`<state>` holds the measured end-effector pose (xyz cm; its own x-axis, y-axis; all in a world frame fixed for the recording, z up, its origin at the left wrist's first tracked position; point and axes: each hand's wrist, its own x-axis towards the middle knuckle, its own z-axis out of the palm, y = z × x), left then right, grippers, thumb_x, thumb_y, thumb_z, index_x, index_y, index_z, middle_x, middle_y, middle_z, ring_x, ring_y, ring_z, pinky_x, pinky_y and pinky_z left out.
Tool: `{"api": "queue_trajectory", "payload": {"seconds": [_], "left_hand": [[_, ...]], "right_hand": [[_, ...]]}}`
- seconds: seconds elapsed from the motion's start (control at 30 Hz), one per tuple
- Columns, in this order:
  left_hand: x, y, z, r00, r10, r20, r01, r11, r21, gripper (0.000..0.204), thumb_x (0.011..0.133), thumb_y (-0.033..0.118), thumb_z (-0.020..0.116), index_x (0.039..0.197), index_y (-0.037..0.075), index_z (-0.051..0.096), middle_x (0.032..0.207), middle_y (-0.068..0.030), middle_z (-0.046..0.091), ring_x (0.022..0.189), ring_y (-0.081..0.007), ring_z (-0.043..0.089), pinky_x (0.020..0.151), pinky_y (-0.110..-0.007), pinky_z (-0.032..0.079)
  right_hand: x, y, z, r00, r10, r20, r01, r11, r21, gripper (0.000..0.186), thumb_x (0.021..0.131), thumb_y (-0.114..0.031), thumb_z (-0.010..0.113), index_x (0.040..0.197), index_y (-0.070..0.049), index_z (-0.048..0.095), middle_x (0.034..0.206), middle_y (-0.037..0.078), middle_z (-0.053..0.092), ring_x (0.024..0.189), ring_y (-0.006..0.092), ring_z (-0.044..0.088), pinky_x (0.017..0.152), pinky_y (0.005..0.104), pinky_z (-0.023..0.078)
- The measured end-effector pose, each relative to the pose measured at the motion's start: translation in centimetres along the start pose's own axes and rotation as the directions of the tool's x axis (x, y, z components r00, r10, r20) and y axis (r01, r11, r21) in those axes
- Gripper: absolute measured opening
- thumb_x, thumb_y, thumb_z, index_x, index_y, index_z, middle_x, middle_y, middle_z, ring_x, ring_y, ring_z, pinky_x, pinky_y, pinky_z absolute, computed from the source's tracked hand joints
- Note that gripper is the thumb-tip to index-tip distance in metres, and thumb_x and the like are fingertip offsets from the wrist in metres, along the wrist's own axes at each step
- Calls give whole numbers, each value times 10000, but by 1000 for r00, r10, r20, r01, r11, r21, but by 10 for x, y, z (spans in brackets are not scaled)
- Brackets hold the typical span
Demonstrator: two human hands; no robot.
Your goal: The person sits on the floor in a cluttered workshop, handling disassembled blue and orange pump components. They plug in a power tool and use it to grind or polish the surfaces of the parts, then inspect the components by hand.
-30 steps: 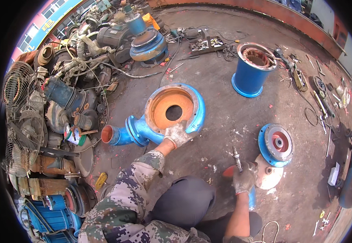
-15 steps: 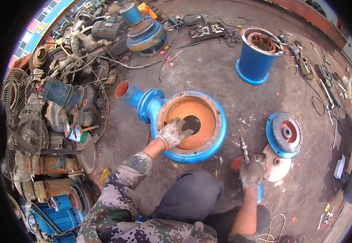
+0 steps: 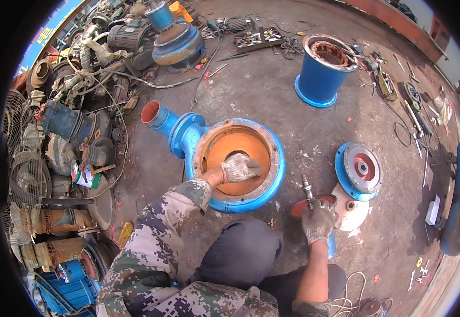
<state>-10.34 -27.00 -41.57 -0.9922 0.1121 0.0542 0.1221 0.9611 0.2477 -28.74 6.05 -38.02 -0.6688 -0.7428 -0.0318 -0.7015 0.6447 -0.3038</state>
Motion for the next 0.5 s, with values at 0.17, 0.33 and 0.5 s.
{"api": "queue_trajectory", "payload": {"seconds": [0.17, 0.33, 0.5], "left_hand": [[-6, 25, -7, 971, -239, 17, 239, 971, -7, 635, 988, 479, 701, 1441, 41, 625, 1520, -215, 575, 1426, -403, 532, 1199, -549, 406], [0, -24, 10, 378, -902, -207, 923, 384, 12, 914, 1035, 686, 515, 1674, 46, 382, 1746, -226, 326, 1617, -430, 268, 1320, -602, 155], [6, 14, 46, 942, -202, 266, 164, 974, 158, 744, 1019, 558, 559, 1628, 137, 482, 1732, -172, 373, 1608, -476, 294, 1276, -709, 211]], "right_hand": [[6, 4, 8, 999, 29, -22, -30, 999, -41, 316, 886, -359, 749, 1098, -128, 784, 1099, 119, 743, 1111, 361, 663, 934, 549, 481], [1, 0, 13, 999, -12, -40, 11, 1000, -25, 302, 882, -370, 758, 1062, -129, 784, 1089, 115, 747, 1113, 364, 664, 926, 560, 477], [3, 0, 9, 1000, 2, -13, -2, 1000, -20, 253, 877, -318, 745, 1050, -138, 788, 1072, 112, 748, 1129, 364, 659, 929, 558, 479]]}}
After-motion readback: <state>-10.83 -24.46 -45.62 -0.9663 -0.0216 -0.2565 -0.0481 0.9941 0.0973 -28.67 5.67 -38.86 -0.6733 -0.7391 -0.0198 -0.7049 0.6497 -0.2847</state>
